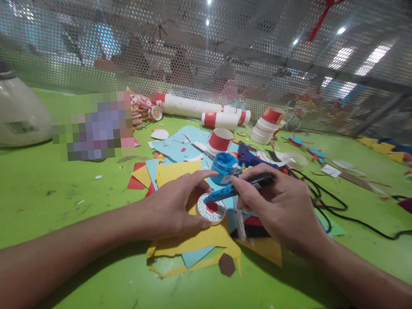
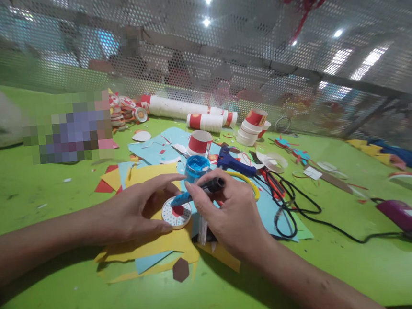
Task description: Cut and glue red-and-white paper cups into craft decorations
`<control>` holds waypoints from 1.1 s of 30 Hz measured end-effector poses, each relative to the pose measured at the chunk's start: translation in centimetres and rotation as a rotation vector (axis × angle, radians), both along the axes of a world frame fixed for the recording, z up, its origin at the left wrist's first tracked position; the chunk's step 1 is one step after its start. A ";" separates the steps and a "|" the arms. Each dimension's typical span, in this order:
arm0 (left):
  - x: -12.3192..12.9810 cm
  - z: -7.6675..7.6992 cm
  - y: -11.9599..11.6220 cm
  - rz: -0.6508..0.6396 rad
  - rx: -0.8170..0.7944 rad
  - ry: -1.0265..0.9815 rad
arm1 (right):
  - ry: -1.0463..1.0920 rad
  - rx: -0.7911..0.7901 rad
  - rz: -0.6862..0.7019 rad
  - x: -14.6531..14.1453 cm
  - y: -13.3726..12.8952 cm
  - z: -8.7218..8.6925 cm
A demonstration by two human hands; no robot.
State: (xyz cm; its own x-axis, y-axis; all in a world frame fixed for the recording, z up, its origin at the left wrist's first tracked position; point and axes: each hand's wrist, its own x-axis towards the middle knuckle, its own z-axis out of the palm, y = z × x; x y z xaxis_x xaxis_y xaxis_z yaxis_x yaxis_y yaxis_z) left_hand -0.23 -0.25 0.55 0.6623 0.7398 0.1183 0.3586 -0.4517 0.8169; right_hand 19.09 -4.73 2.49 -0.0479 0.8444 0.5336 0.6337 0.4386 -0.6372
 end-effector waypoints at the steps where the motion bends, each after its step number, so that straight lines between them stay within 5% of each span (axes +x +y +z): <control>1: 0.0 0.0 0.0 0.001 0.003 -0.004 | 0.008 0.000 0.000 0.0 0.0 0.0; 15: 0.3 0.2 0.0 0.036 -0.003 0.091 | 0.136 0.044 -0.113 0.5 -0.5 1.7; 33: 0.2 -0.5 0.0 0.035 0.059 0.017 | 0.018 0.002 0.001 0.6 0.2 0.5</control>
